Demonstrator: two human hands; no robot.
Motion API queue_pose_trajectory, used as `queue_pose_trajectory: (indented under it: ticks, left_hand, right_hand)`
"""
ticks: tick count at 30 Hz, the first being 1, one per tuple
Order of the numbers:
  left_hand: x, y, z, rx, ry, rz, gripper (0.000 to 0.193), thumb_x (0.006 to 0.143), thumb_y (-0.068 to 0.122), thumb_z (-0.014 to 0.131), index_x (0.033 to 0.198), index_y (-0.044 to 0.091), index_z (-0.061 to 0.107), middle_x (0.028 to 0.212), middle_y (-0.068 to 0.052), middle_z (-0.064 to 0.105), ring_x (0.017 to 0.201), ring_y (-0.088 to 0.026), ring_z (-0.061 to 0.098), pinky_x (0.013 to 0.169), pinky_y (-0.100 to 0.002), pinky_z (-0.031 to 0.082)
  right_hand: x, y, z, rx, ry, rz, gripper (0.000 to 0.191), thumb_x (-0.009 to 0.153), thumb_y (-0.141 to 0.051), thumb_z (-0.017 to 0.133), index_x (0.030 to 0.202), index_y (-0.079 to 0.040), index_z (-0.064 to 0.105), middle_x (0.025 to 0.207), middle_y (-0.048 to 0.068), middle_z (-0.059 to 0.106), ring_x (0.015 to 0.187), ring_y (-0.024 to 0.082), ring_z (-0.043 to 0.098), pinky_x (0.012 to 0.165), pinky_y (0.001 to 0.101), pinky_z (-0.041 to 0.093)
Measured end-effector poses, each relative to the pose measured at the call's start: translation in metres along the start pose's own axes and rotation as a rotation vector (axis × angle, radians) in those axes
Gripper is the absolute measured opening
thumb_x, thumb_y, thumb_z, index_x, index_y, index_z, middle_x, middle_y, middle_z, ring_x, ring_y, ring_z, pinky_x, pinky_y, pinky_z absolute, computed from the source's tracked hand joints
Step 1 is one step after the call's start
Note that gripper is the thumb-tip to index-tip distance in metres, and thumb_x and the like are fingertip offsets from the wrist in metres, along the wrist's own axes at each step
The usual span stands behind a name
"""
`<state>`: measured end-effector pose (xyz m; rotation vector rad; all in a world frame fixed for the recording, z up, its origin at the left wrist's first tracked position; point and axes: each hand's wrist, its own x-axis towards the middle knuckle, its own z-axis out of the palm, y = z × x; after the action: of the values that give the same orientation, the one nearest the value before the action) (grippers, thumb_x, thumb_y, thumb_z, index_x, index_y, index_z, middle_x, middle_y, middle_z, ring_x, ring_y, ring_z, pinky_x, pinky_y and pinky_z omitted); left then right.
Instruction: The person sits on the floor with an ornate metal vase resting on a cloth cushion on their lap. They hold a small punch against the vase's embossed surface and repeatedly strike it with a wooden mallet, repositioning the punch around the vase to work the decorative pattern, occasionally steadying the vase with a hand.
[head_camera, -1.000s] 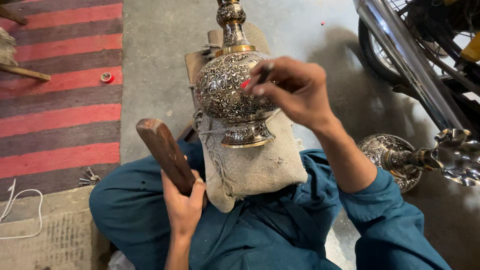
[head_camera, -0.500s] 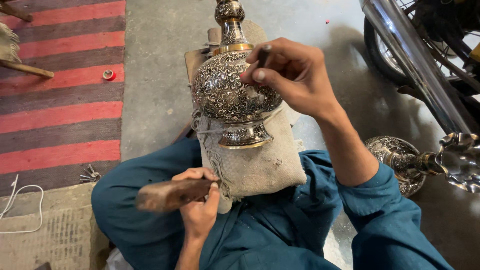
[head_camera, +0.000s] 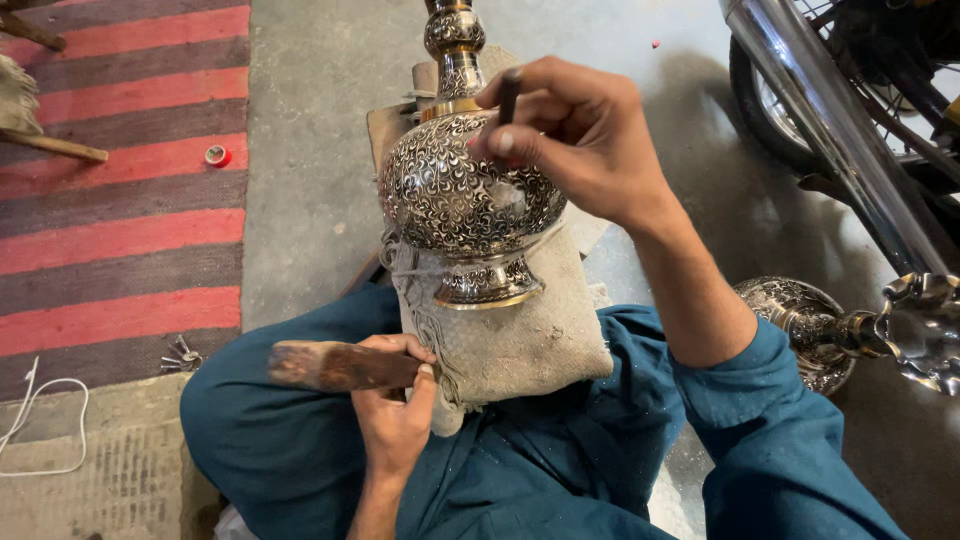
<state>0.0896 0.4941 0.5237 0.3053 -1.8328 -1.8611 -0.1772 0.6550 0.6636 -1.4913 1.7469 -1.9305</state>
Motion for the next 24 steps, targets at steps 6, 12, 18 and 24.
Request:
queue_pose_trajectory:
  ticks: [6,12,18,24]
  left_hand:
    - [0.01,0.009,-0.003,0.127,-0.064,-0.029,0.032,0.087,-0.01,0.063,0.112,0.003,0.049,0.099,-0.007,0.06,0.088,-0.014,0.061,0.079,-0.029,0.053]
    - [0.035,0.054,-0.029,0.35,-0.003,-0.037,0.05,0.083,-0.004,0.066,0.127,0.005,0.045,0.099,-0.004,0.061,0.086,-0.013,0.062,0.078,-0.028,0.053]
    - [0.079,0.114,-0.039,0.731,-0.064,0.137,0.045,0.086,0.001,0.071,0.122,0.004,0.043,0.096,-0.01,0.071,0.083,-0.022,0.073,0.074,-0.035,0.057]
    - [0.129,0.172,-0.028,0.977,-0.187,0.2,0.063,0.082,0.004,0.072,0.137,0.008,0.043,0.103,-0.02,0.069,0.082,-0.038,0.073,0.067,-0.046,0.054]
  right_hand:
    - [-0.003,0.002,0.007,0.07,-0.04,0.104,0.024,0.106,-0.004,0.068,0.127,0.004,0.06,0.102,0.012,0.077,0.092,0.013,0.075,0.08,0.0262,0.064]
    - [-0.014,0.003,0.016,0.057,0.052,0.109,0.022,0.11,-0.002,0.064,0.131,0.002,0.057,0.11,0.011,0.076,0.101,0.012,0.073,0.084,0.0246,0.061]
    - [-0.018,0.008,0.019,0.038,0.121,0.089,0.027,0.106,0.003,0.068,0.132,0.002,0.059,0.115,0.011,0.072,0.108,0.016,0.075,0.088,0.0261,0.063]
    - [-0.018,0.009,0.023,-0.053,0.179,0.08,0.029,0.106,0.003,0.068,0.133,0.002,0.058,0.111,0.01,0.075,0.104,0.015,0.076,0.088,0.0257,0.064]
